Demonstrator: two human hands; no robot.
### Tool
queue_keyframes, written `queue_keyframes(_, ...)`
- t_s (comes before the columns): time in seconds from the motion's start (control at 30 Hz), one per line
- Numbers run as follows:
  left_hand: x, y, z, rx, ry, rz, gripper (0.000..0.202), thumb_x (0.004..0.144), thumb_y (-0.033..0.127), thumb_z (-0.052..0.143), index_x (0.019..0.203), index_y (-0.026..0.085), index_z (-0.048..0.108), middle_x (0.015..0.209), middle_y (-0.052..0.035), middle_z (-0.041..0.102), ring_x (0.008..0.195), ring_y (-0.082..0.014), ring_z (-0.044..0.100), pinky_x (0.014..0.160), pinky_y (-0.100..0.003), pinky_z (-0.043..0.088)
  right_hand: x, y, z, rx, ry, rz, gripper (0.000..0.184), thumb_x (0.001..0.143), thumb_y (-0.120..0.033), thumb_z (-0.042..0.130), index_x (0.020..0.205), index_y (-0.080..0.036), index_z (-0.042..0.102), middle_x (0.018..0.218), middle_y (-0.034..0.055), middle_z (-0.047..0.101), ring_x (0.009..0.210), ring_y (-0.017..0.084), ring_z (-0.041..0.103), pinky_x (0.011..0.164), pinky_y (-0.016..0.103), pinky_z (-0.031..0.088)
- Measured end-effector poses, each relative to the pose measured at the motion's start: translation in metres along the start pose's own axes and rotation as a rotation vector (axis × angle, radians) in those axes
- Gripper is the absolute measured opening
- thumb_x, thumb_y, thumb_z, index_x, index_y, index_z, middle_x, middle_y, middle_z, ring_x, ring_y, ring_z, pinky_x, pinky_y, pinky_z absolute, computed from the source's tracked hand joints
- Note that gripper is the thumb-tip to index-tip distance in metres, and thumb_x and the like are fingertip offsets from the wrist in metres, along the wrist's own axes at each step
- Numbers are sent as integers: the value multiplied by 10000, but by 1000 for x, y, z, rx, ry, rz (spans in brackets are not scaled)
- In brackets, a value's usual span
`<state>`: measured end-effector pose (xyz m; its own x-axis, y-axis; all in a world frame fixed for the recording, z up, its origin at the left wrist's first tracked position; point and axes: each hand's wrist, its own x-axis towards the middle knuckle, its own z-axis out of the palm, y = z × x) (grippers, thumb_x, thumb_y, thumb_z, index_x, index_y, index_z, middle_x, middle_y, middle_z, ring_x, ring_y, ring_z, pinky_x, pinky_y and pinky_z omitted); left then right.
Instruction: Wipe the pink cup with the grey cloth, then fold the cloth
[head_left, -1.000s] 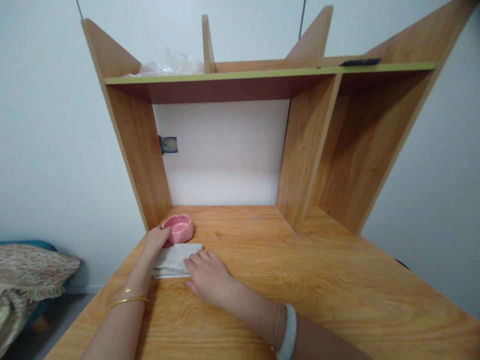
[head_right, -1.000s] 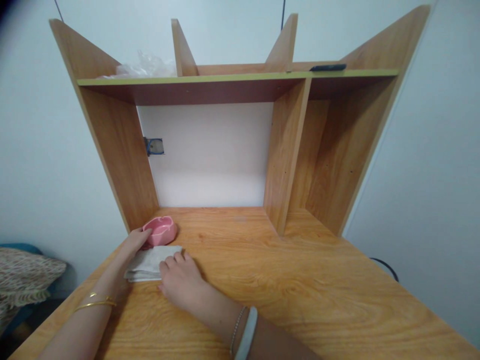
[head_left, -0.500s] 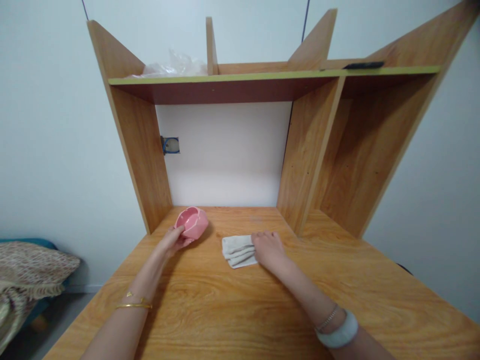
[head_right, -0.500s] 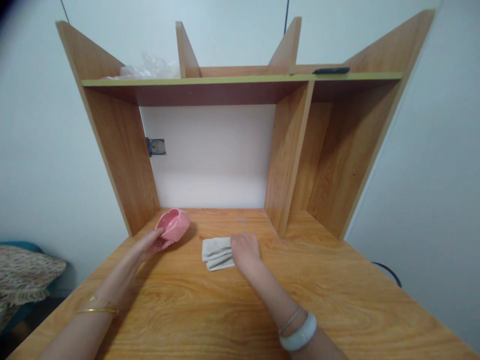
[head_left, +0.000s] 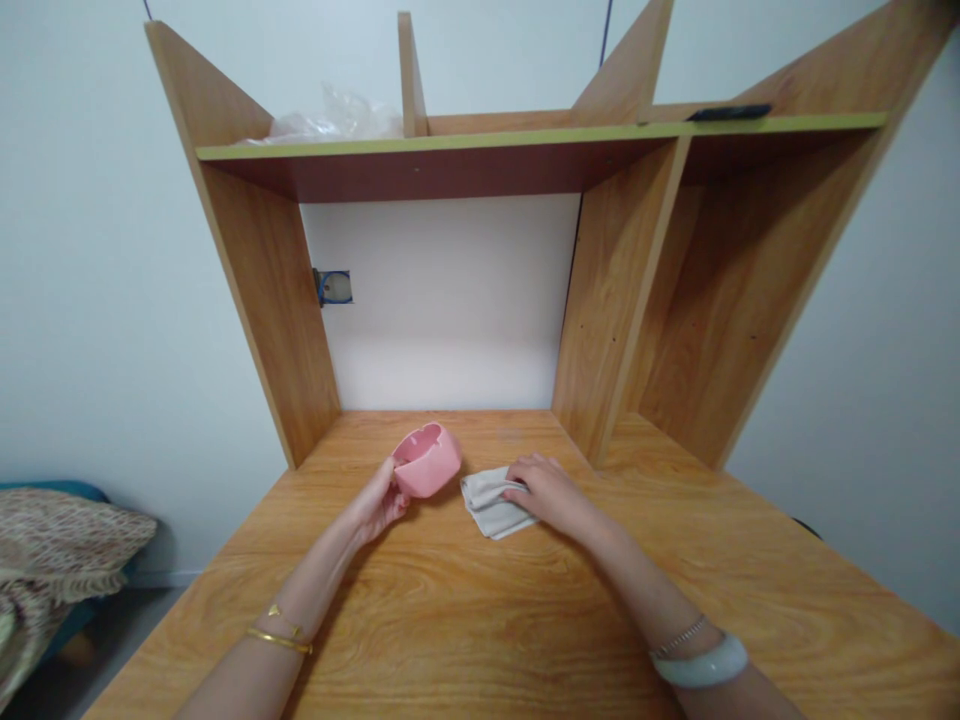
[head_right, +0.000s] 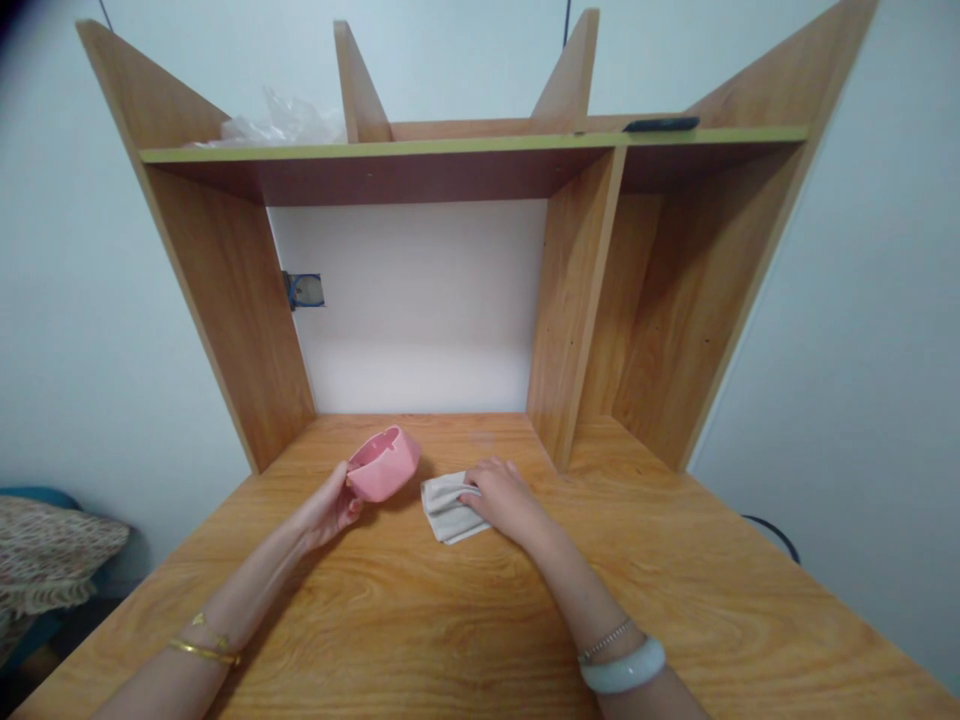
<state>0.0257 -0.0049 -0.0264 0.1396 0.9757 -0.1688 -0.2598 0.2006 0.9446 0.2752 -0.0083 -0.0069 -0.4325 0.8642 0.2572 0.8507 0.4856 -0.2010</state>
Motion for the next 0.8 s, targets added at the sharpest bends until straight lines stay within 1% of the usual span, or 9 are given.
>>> queue_keyframes(0.1, -1, -1, 2, -7, 4, 0, 289, 789, 451, 432, 811, 176, 515, 406, 78, 417, 266, -14, 318, 288, -100, 193, 3, 8, -1, 20, 161, 62, 222, 816, -294, 421, 807, -172, 607, 819, 63, 614, 807, 189, 507, 710, 279, 339)
queue_keyframes(0.27, -3, -4, 8, 97, -11, 54, 388, 750, 521, 400, 839, 160, 513, 378, 80, 413, 248, -23, 272, 292, -123, 158, 3, 30, -7, 139, 494, 212, 262, 817, -335, 384, 819, -170, 587, 750, 50, 603, 713, 173, 510, 646, 257, 359)
queue_keyframes(0.33, -4, -5, 9, 142, -15, 77, 414, 734, 536, 409, 863, 155, 509, 378, 84, 404, 246, -23, 262, 295, -124, 146, -1, 38, -16, 224, 630, 273, 283, 811, -378, 385, 795, -168, 573, 653, 20, 566, 603, 154, 484, 569, 243, 349)
queue_keyframes(0.4, -3, -7, 9, 169, -8, 98, 419, 725, 532, 424, 880, 151, 504, 382, 84, 402, 246, -21, 257, 296, -123, 130, -6, 43, -28, 289, 822, 342, 290, 799, -410, 401, 749, -167, 553, 566, -18, 498, 525, 131, 434, 509, 228, 318)
queue_keyframes(0.47, 0, -9, 8, 180, -1, 124, 407, 727, 514, 434, 903, 153, 497, 392, 82, 410, 245, -20, 253, 295, -123, 117, -12, 43, -42, 342, 1034, 362, 278, 790, -413, 421, 742, -165, 538, 566, -32, 465, 514, 115, 407, 491, 218, 306)
queue_keyframes(0.53, 4, -12, 7, 199, 16, 132, 391, 736, 496, 432, 923, 158, 495, 396, 80, 417, 243, -24, 257, 291, -127, 114, -15, 39, -53, 374, 1178, 343, 257, 784, -400, 440, 774, -163, 540, 597, -31, 468, 523, 109, 404, 492, 215, 312)
queue_keyframes(0.57, 5, -13, 7, 213, 29, 129, 384, 743, 490, 426, 928, 161, 497, 396, 80, 416, 241, -27, 259, 287, -131, 115, -16, 36, -56, 379, 1202, 319, 247, 782, -389, 447, 801, -164, 546, 623, -25, 482, 536, 111, 414, 501, 217, 323)
queue_keyframes(0.63, 8, -15, 7, 249, 61, 124, 373, 759, 480, 409, 934, 165, 505, 392, 81, 405, 237, -33, 260, 278, -141, 113, -15, 26, -56, 364, 1148, 244, 233, 785, -359, 449, 867, -170, 559, 693, -5, 528, 584, 123, 455, 541, 230, 355)
queue_keyframes(0.8, 4, -14, 13, 342, 119, 179, 352, 769, 432, 440, 980, 163, 524, 408, 79, 396, 258, -41, 271, 274, -157, 120, -5, -4, -26, 270, 729, 50, 256, 810, -263, 394, 970, -197, 583, 880, 53, 600, 810, 182, 538, 724, 294, 403)
